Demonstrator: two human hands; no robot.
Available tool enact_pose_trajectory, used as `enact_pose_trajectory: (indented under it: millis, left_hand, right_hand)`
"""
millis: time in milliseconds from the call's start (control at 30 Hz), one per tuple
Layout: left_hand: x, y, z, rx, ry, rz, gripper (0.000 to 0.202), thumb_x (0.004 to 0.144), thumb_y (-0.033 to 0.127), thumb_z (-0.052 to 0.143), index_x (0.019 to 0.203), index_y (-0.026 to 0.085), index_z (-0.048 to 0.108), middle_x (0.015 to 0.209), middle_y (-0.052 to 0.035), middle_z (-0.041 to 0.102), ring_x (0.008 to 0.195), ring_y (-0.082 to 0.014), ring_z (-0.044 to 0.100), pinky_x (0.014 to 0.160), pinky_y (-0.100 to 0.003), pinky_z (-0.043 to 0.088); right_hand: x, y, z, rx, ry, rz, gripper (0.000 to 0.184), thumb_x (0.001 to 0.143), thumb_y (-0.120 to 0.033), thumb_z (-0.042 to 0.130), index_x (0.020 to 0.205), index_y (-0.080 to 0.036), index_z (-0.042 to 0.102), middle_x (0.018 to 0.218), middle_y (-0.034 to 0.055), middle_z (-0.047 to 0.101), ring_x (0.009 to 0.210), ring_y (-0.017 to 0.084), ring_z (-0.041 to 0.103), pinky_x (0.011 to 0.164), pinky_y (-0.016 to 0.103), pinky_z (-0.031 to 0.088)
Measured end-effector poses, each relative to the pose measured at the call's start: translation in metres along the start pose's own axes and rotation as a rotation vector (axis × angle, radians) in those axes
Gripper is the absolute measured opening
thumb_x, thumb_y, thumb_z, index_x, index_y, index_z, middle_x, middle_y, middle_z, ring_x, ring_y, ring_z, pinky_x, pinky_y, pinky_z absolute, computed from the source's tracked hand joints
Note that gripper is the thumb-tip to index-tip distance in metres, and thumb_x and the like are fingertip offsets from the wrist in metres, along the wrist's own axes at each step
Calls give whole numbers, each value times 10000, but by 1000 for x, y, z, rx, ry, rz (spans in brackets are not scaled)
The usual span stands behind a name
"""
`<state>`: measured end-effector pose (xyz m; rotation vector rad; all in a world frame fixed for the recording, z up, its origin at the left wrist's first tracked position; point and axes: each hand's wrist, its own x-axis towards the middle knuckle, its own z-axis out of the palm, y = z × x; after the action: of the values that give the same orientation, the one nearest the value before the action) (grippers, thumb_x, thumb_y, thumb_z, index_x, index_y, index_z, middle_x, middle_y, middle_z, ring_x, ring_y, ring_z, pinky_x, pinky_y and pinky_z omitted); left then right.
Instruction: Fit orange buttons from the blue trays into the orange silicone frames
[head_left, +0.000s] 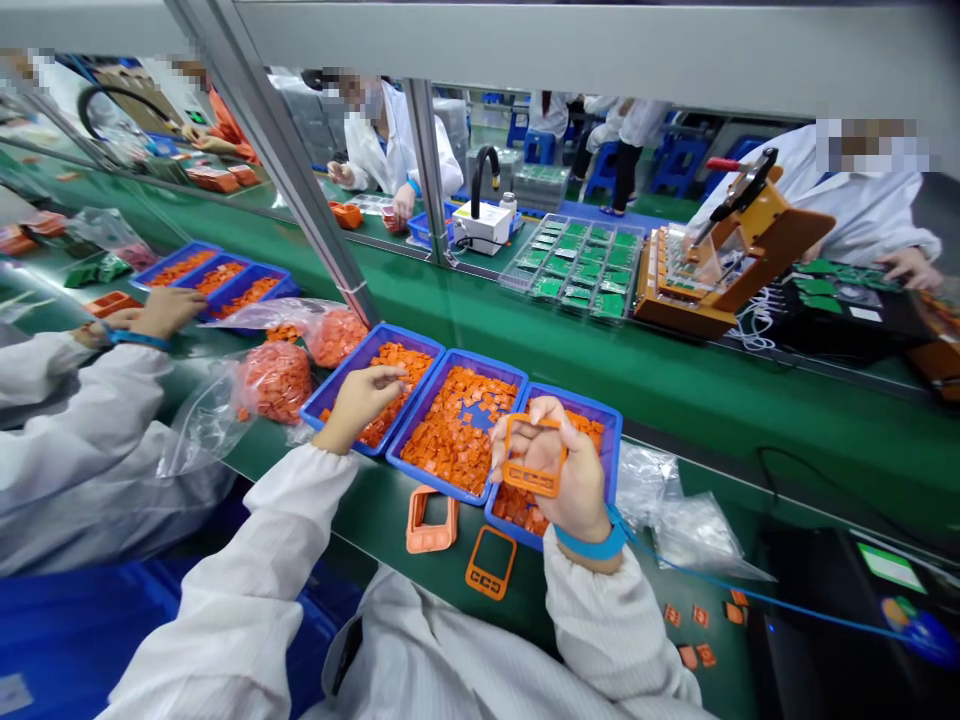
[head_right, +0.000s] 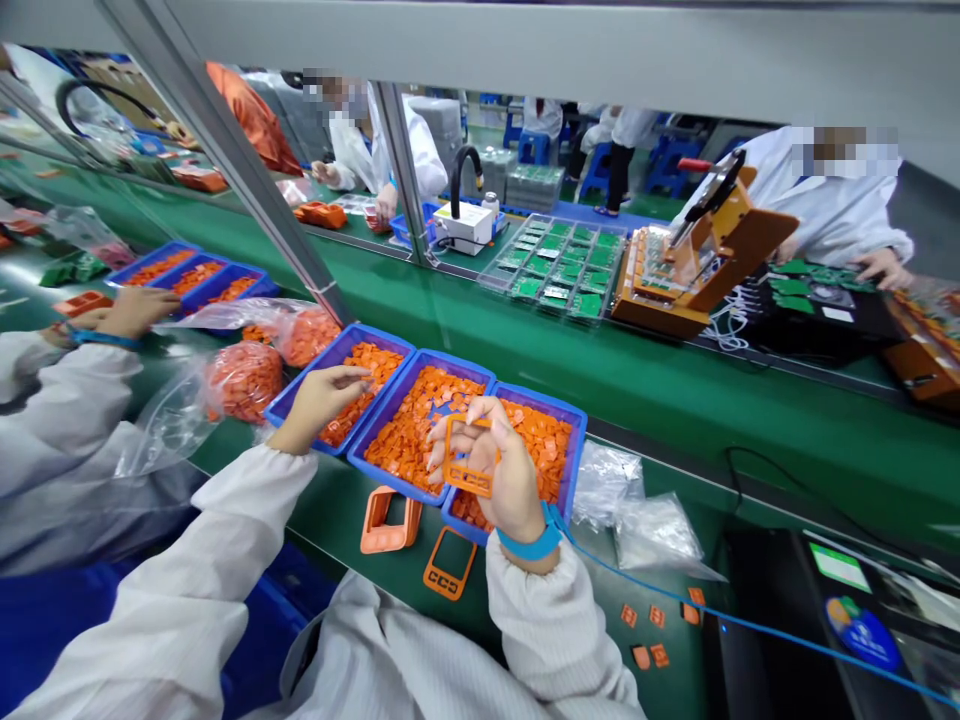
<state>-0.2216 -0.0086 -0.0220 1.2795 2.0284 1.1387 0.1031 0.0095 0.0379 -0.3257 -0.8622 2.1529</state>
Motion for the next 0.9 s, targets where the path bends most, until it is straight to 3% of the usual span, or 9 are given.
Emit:
enact_pose_trajectory:
  millis: [100,200,267,333,367,500,667,800,900]
  left_hand:
    - [-17,18,3,-200,-20,-27,590,681,562,804,1049,102,773,962,-160,827,856,-290,789,780,-382,639]
    - [-44,42,15,-363,-45,-45,553,733,657,781,918,137,750,865,-120,801,724,-223,752,683,-336,616]
    - [-67,61,27,-532,-89,-72,490,721,586,866,923,156,748,804,-72,773,682,-180,719,666,-299,595]
    - [-90,82,42,-670,-187,-102,539,709,488,933,1127,192,764,822,-42,772,722,-180,723,701,-303,598]
    - [-101,91,49,-697,-221,-112,506,735,487,926,1123,198,779,848,-51,779,749,-189,726,724,-317,602]
    - [-130,120,77,-811,-154,-45,360,783,561,890,843,217,801,1022,-79,764,1004,-247,719,875,-370,596]
    - [-141,132,97,-949,-159,-122,342,803,529,884,802,215,749,936,-20,669,711,-122,568,609,-255,477]
    - [-144,134,104,-1003,-129,-170,339,826,508,870,931,241,689,1007,-10,698,800,-143,626,679,-262,507]
    - [-145,137,105,-1069,-211,-221,388,836,529,863,1026,243,682,1051,-20,705,869,-157,662,718,-262,530]
  right_hand:
    - [2,1,-2,14,20,-6,289,950,-562,556,978,-283,487,947,37,776,730,200,759,601,340,647]
    - [4,4,0,12,61,-42,277,948,-553,563,985,-289,487,939,23,764,719,205,754,627,382,662]
    - [4,5,5,4,102,-111,286,944,-563,577,991,-295,493,946,17,760,740,215,758,680,422,669]
    - [4,7,10,-14,154,-201,292,940,-575,587,994,-299,505,975,22,762,799,230,769,763,458,661]
    - [3,8,13,-27,183,-245,292,938,-577,591,997,-301,516,992,27,764,828,236,771,808,468,650]
    - [1,14,24,-75,252,-382,298,921,-579,607,1004,-294,589,1015,41,751,906,246,754,937,471,584]
    - [-5,24,32,-106,248,-508,265,957,-558,558,1011,-315,648,1065,44,719,993,261,705,971,483,544]
    - [-10,31,35,-181,268,-574,281,978,-578,529,1014,-329,654,1092,49,704,1043,277,692,1051,540,512]
    - [-14,35,34,-230,262,-635,281,994,-593,525,1049,-351,657,1125,45,702,1097,280,685,1081,551,490]
